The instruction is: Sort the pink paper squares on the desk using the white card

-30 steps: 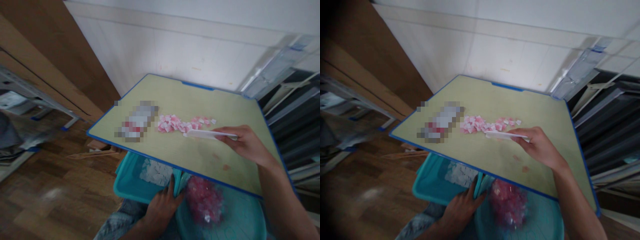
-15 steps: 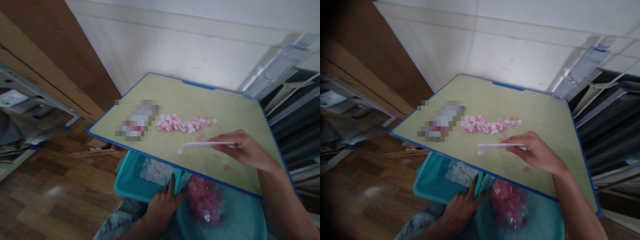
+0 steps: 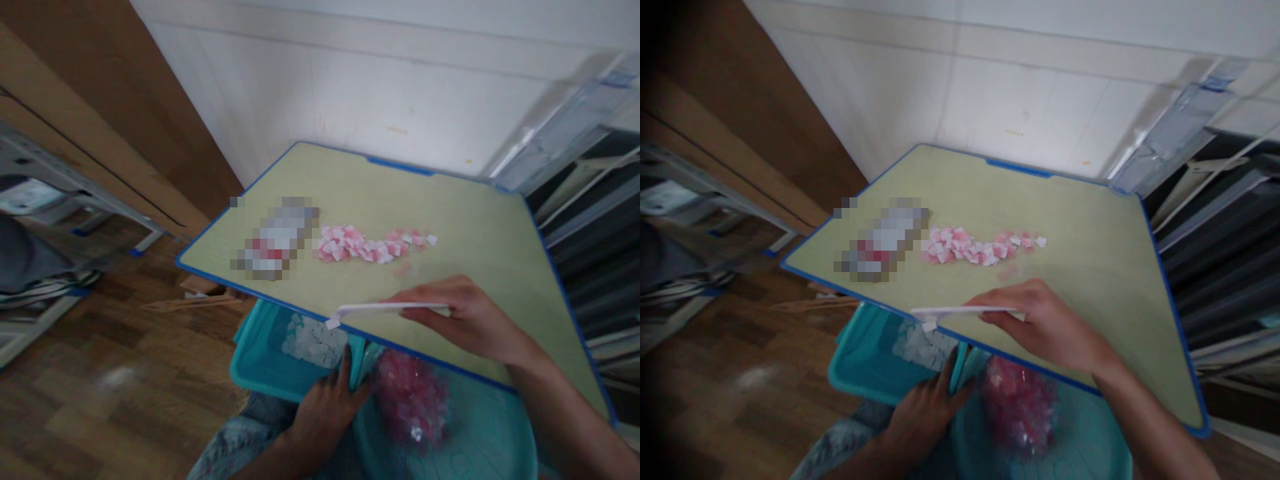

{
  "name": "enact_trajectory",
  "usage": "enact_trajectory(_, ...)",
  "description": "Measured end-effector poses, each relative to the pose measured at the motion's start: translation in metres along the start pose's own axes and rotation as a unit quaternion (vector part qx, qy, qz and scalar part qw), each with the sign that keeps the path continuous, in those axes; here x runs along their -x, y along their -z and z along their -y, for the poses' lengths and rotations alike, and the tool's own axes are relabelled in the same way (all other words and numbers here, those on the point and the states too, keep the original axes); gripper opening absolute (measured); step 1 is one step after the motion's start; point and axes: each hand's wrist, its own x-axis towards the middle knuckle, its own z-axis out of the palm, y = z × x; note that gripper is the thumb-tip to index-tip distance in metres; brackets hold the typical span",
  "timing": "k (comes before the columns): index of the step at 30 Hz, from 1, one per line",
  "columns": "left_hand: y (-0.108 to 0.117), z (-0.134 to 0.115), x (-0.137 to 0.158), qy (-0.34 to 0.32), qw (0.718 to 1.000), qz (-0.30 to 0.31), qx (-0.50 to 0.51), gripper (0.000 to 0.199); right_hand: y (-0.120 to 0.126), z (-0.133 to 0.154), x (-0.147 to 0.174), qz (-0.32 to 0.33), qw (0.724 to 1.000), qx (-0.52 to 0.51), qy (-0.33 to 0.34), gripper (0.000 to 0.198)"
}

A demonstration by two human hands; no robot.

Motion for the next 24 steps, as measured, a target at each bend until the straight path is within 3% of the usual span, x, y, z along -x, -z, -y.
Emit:
enact_trajectory(3, 0.001, 0.0, -0.001, -0.005, 1.0, 0.004, -0.004, 0.045, 0.004, -0.005, 0.0, -0.035, 0.999, 0.023, -0.022, 0.02)
enact_trajectory(10, 0.002, 0.001, -0.001, -0.003, 1.0, 0.008, 0.003, 0.045, 0.003, -0.005, -0.001, 0.032, 0.999, 0.003, 0.006, 0.022)
enact_trajectory(17, 0.008, 0.002, -0.002, -0.001, 1.0, 0.009, 0.018, 0.046, 0.019, -0.031, 0.006, -0.101, 0.991, 0.054, -0.067, 0.022)
enact_trajectory(24, 0.009, 0.003, -0.002, 0.001, 1.0, 0.011, 0.021, 0.042, 0.028, -0.037, 0.007, 0.021, 0.999, 0.023, -0.039, 0.026)
